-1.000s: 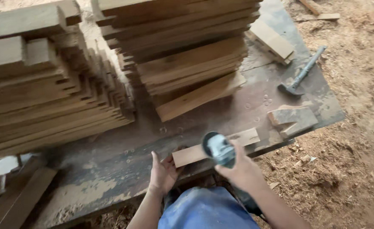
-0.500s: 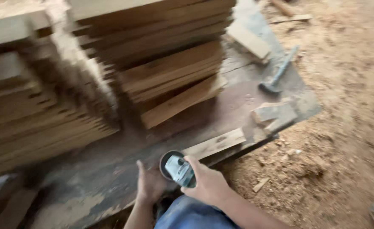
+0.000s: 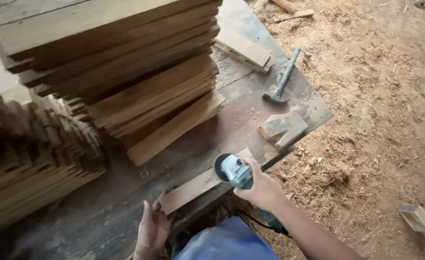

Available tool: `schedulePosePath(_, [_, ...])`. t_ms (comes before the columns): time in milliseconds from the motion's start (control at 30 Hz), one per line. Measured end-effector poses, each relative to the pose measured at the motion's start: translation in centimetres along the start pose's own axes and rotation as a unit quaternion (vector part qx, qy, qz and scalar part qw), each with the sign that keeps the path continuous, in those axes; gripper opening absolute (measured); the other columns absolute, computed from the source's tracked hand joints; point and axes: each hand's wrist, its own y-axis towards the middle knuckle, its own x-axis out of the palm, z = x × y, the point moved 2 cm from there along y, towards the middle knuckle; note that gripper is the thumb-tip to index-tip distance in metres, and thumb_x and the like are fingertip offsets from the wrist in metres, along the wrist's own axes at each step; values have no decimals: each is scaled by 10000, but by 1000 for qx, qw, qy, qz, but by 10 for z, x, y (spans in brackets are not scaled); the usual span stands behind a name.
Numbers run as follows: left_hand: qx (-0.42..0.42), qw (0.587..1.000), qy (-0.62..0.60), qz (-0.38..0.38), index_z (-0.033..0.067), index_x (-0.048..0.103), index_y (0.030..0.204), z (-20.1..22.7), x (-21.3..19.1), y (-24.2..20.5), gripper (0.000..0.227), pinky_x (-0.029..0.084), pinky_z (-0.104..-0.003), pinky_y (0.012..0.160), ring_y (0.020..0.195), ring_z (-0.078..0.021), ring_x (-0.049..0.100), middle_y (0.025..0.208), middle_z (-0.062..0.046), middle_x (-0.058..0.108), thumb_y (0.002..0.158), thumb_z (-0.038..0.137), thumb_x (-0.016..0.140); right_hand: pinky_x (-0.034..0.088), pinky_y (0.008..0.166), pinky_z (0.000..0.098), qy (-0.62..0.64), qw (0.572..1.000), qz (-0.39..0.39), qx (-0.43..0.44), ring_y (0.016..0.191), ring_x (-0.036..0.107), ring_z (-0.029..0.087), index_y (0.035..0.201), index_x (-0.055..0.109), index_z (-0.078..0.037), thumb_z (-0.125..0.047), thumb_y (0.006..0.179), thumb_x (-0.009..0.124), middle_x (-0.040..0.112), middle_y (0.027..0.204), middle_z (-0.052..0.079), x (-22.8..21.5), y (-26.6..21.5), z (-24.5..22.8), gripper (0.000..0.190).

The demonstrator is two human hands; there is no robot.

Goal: The person uses a handheld angle grinder with a sanding disc to smooth the edges and surfaces of small wooden planks. They pick up each plank from a stack, sand it on the workbench, and place it back down, repeating the process.

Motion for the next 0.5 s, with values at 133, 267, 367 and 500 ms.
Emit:
schedulePosePath(133, [17,996,78,39,-30,466,1500,-9,-10,9,566,503,-386,1035,1221,-238,609,1374,-135,624,997,219,541,523,982,492,9,999,27,25,1151,677,403,1495,267,-299,-464,703,824,684,1236,196,-9,13,25,982])
schedulePosePath(267, [-25,983,144,113,64,503,1542,-7,-13,8,575,511,-359,715,932,-233,615,1265,-169,662,975,95,596,526,978,491,41,998,37,27,1158,677,402,1498,252,-278,-439,703,824,678,1236,213,-16,20,41,992])
schedulePosePath(367, [-13,988,109,110,36,497,1459,-9,-11,12,536,604,-365,812,971,-183,719,1209,-90,689,931,104,564,524,984,498,41,998,44,32,1168,668,413,1508,253,-273,-451,713,821,680,1242,220,-23,22,50,993])
schedulePosePath(500, [32,986,130,101,19,547,1468,-19,-27,19,497,578,-345,775,887,-150,678,1083,-53,676,987,130,601,514,1008,504,38,996,39,72,1185,658,414,1524,223,-284,-470,726,814,662,1278,212,-23,16,53,1010])
